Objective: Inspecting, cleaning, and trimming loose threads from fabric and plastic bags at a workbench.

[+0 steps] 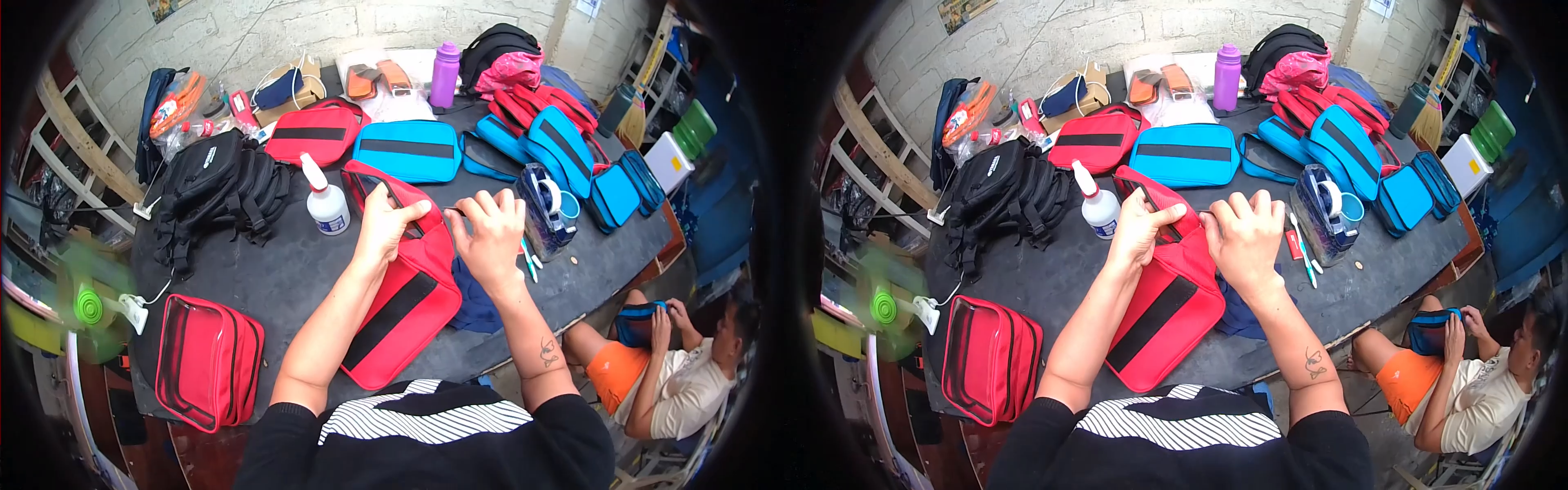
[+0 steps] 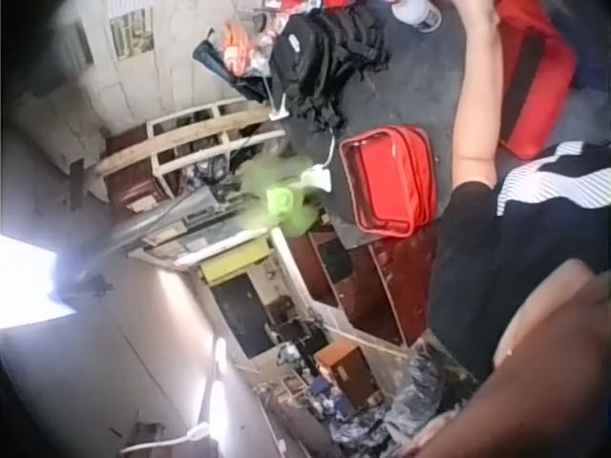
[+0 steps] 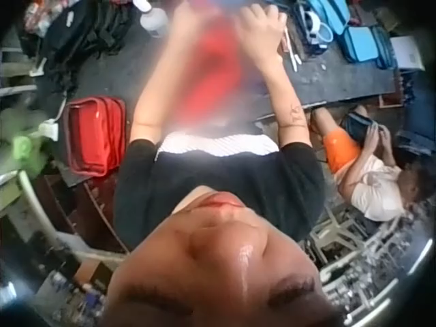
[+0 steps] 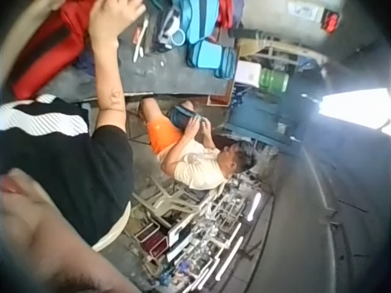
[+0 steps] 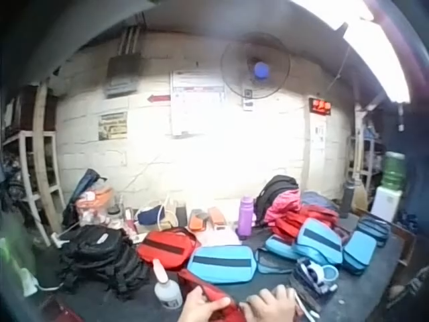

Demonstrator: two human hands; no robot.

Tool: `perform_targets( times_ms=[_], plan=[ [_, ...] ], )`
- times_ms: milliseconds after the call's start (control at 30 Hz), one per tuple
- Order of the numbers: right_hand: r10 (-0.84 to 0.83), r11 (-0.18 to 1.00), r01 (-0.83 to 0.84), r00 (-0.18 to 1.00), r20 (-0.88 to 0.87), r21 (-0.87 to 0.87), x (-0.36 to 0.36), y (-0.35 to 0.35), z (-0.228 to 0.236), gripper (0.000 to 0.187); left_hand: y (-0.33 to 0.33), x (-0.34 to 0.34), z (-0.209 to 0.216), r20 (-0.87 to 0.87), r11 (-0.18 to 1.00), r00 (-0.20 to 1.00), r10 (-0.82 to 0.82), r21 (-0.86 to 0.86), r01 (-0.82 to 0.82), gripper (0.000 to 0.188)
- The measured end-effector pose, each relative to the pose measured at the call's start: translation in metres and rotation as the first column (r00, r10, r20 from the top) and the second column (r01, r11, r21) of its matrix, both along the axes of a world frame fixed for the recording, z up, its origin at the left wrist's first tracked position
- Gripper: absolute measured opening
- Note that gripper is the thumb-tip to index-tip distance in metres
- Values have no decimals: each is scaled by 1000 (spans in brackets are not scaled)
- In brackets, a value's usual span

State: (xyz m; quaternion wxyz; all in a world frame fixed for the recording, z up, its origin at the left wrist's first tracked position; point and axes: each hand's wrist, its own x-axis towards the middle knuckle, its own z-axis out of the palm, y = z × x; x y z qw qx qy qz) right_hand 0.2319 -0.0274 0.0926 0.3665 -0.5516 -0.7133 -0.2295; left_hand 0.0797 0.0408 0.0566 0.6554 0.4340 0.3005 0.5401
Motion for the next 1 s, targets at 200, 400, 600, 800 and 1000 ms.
perform_targets(
  times_ms=[200,400,600,800,1000],
  plan=[
    [18,1000,-18,1000,-19,20,-3,5,-5,15,-3,0,4,1,1000,1000,29,3,-29,31],
    [11,999,-10,1000,15,-48,-1,0,-9,14,-3,-4,3,26,999,1000,15,-36,-14,31],
    [-26,999,30,997,-79,38,-5,1,-13,15,-5,-1,-1,28,999,999,43,10,-44,32],
    [-52,999,51,997,-57,-7,-5,-2,-13,14,-5,1,-5,32,998,998,57,39,-58,31],
    [117,930,-329,691,-713,-166,13,3,-38,55,-4,-21,24,150,997,987,-51,-48,58,29]
  ],
)
